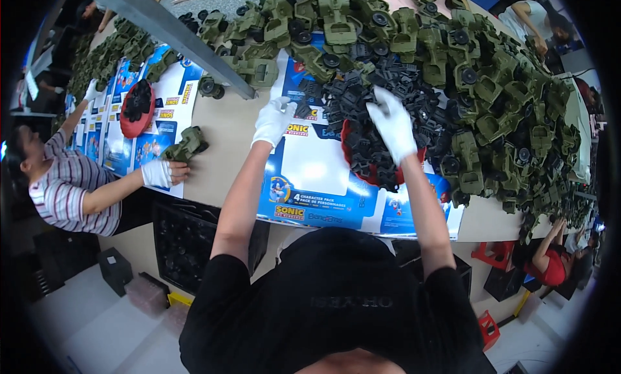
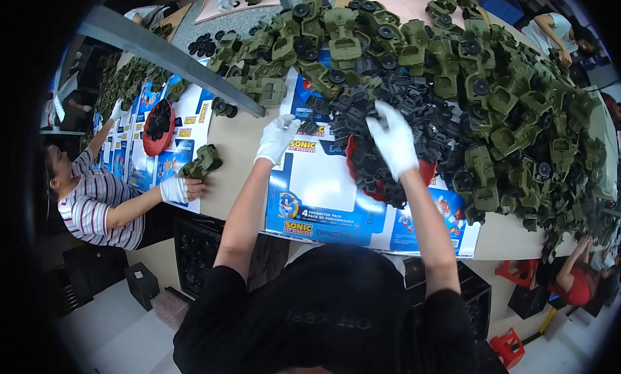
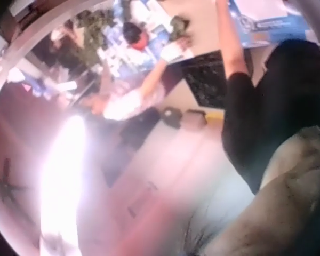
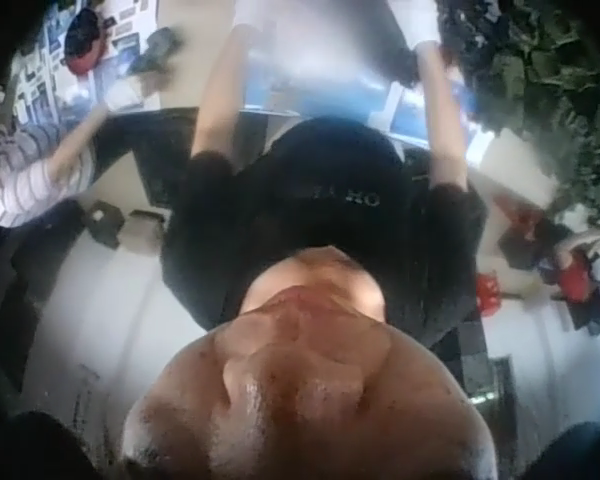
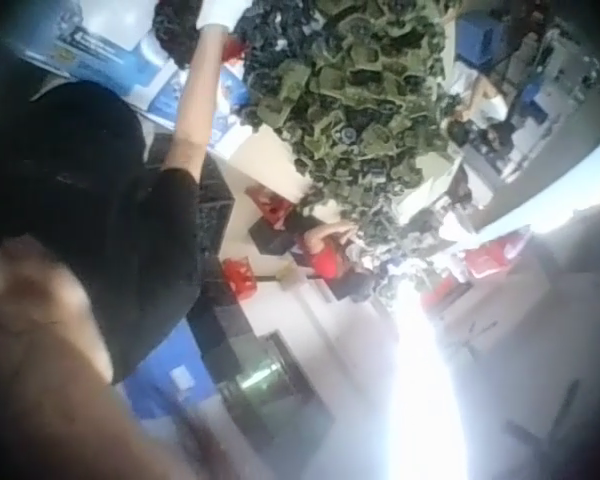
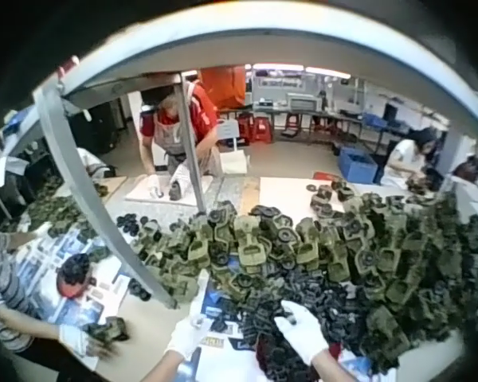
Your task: Assembling plastic toy truck components at a factory workbench.
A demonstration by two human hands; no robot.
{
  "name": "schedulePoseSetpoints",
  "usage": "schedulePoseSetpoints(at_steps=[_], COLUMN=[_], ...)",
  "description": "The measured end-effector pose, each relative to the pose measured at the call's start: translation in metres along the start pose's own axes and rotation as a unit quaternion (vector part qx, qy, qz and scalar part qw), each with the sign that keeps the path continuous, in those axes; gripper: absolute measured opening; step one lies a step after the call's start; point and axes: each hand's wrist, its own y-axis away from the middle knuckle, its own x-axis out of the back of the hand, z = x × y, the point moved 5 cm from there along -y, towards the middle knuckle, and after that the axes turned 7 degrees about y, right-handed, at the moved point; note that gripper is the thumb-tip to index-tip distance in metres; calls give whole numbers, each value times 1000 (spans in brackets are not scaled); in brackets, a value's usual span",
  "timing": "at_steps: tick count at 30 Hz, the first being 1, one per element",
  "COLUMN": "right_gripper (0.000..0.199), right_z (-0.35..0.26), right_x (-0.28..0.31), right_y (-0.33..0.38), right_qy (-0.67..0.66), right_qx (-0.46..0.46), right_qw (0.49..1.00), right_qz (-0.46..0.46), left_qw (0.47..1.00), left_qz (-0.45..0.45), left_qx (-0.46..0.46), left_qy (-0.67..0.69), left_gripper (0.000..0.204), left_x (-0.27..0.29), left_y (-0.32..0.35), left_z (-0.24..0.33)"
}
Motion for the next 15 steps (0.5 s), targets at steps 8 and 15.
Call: schedulePoseSetpoints(at_steps=[8,15], right_gripper=[113,93], right_z=[-73,-36], right_x=[-67,-40], right_y=[-167,-189], right_qy=[395,99], right_qx=[-78,-81], right_qw=[913,990], right_qz=[58,55], left_qw=[977,957], left_qz=[-57,-66], left_qx=[32,69], left_qy=[202,272], left_gripper=[37,30], left_x=[-13,-23], left_y=[56,65], left_z=[-75,-95])
